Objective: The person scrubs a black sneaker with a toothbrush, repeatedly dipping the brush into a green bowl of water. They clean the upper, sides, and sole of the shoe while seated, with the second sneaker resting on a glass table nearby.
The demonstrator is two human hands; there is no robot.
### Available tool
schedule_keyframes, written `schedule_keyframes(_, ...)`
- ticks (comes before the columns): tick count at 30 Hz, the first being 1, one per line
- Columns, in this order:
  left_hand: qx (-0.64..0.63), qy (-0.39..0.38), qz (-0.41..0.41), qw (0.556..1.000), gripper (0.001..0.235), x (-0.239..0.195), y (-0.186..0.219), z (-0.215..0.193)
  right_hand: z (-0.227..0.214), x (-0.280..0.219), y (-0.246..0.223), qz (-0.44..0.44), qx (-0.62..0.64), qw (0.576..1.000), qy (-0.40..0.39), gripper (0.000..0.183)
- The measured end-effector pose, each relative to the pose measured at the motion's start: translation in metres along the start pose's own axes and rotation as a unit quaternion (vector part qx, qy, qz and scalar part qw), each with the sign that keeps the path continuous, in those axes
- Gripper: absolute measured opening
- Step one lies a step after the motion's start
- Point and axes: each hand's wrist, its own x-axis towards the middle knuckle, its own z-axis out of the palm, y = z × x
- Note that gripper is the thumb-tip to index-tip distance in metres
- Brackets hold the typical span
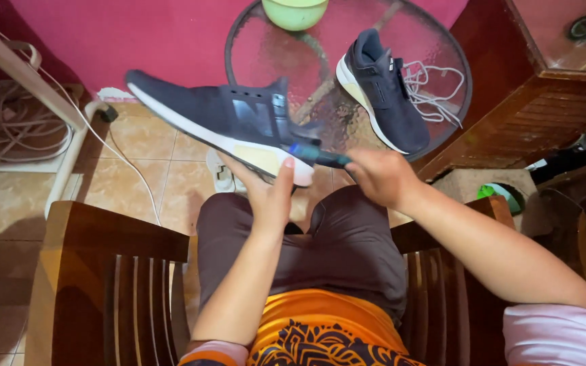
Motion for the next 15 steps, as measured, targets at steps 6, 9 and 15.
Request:
schedule_keyframes(6, 0.027, 0.021, 0.009, 0.999, 0.124, 0.009, -0.027, -0.016, -0.015, -0.002, 0.048, 0.099, -0.009, 0.994, -0.044, 0.022)
schedule_keyframes(9, 0.021, 0.013, 0.006, 1.0, 0.123, 0.012, -0.034, -0.018, -0.017, 0.003, 0.029, 0.107, 0.007, 0.994, -0.002, 0.021)
schedule_keyframes(15, 0.004, -0.028, -0.024, 0.999, 0.126, 0.005, 0.008, -0.009, -0.02, 0.004, 0.026, 0.02, -0.035, 0.994, -0.106, 0.014)
